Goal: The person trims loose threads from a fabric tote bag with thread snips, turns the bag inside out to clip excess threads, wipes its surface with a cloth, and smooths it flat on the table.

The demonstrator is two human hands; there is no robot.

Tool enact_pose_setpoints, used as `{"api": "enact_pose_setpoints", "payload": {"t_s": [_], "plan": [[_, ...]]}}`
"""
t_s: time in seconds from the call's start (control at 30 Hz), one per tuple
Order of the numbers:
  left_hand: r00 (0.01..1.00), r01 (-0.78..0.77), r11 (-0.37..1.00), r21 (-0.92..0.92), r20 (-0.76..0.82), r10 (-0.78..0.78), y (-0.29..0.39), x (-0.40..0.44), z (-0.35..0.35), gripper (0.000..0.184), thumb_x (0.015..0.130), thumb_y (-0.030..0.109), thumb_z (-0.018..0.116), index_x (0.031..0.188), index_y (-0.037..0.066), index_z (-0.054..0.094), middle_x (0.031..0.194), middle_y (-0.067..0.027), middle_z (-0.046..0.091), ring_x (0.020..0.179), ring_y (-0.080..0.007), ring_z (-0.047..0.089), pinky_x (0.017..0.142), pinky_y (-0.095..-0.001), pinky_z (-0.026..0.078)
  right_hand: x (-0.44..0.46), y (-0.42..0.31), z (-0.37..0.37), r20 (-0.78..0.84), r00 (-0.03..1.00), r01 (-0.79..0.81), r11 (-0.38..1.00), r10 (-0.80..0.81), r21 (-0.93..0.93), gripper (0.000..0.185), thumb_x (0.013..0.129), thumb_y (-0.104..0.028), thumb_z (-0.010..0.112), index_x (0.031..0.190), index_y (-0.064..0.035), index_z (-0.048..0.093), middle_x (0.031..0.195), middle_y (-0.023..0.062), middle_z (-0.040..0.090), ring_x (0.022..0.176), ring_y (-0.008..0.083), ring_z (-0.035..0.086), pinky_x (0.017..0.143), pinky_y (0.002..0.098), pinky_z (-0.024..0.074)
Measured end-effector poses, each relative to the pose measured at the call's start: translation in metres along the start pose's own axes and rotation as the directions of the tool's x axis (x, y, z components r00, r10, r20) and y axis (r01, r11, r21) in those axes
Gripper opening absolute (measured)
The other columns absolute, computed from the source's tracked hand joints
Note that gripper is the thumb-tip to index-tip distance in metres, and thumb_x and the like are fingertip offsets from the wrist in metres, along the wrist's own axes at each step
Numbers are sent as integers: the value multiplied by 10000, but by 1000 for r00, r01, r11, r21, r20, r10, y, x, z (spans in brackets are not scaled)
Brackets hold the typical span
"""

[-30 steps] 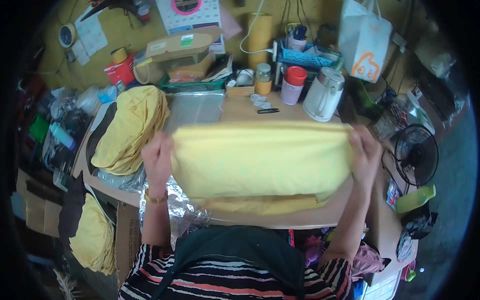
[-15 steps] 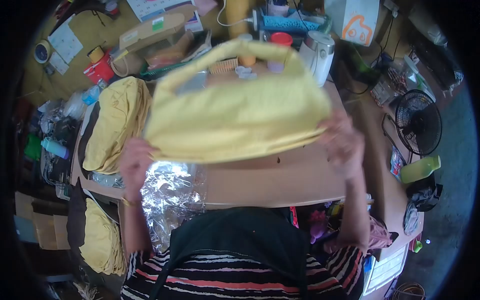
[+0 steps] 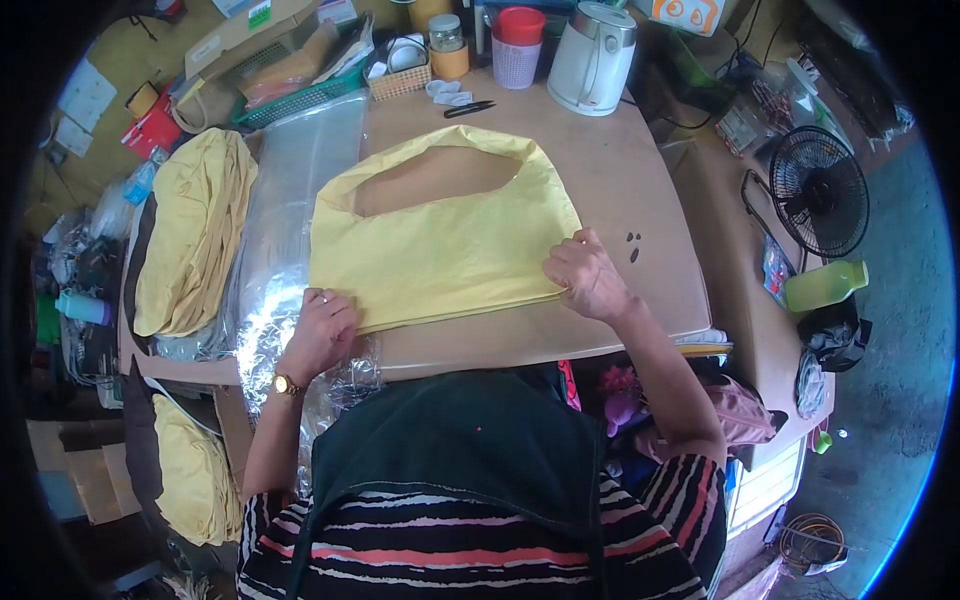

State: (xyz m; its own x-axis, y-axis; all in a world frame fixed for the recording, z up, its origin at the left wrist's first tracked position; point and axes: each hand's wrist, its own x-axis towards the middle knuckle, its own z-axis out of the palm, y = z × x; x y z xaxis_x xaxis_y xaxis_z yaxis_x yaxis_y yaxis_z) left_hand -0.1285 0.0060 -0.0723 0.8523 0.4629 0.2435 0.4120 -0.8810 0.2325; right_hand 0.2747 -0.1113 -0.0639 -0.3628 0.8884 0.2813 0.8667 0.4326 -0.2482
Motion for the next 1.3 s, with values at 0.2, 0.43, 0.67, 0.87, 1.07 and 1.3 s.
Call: {"api": "enact_pose_setpoints", "payload": {"t_s": [0.2, 0.43, 0.67, 0.87, 1.07, 1.3], "plan": [[1000, -14, 999, -48, 8, 15, -1, -1, 19, 104, 690, 37, 617, 744, 98, 553, 740, -54, 515, 824, -269, 530, 805, -412, 389, -11, 17, 42, -196, 979, 42, 994, -61, -98, 195, 559, -6, 588, 682, -74, 452, 717, 92, 467, 716, 290, 525, 725, 401, 389], [937, 315, 947, -58, 175, -301, 41, 19, -43, 533, 847, 229, 653, 1342, 128, 483, 1410, -149, 437, 1315, -345, 408, 1064, -507, 290, -1, -8, -2, -485, 766, -564, 804, 423, -190, 263, 827, -103, 575, 1087, -66, 566, 1026, 76, 579, 923, 266, 565, 814, 431, 419], [874, 485, 848, 215, -91, -477, 44, 63, 67, 759, 911, 516, 505, 1517, 115, 285, 1588, -191, 170, 1461, -436, 96, 1078, -723, 9, 72, -82, 90, -49, 982, -187, 969, 181, -161, 703, 912, -478, 538, 1460, -69, 372, 1532, 120, 322, 1453, 261, 236, 1164, 574, 141], [876, 479, 856, 193, -48, -480, 38, 58, 67, 836, 887, 596, 494, 1525, 110, 260, 1591, -213, 140, 1457, -457, 75, 1074, -725, -14, 59, 9, 68, -223, 919, -392, 824, 326, -409, 636, 929, -489, 513, 1450, -144, 392, 1531, 89, 320, 1454, 246, 214, 1120, 653, 154], [833, 493, 860, 130, 214, -510, 50, 49, 30, 800, 901, 550, 507, 1531, 125, 253, 1597, -205, 125, 1469, -440, 47, 1086, -711, -1, 15, 17, -23, -35, 407, -804, 376, 913, 461, 382, 950, -285, 592, 1207, -36, 458, 948, 157, 648, 829, 228, 655, 687, 399, 515], [946, 279, 957, -80, -149, -288, 46, 195, 63, 550, 935, 350, 529, 1341, -15, 469, 1352, -241, 490, 1256, -419, 456, 1020, -509, 366, 1, -19, 55, -5, 519, -481, 297, 855, 825, 449, 841, -104, 723, 1133, 4, 400, 662, 123, 599, 508, 147, 598, 474, 319, 486]]}}
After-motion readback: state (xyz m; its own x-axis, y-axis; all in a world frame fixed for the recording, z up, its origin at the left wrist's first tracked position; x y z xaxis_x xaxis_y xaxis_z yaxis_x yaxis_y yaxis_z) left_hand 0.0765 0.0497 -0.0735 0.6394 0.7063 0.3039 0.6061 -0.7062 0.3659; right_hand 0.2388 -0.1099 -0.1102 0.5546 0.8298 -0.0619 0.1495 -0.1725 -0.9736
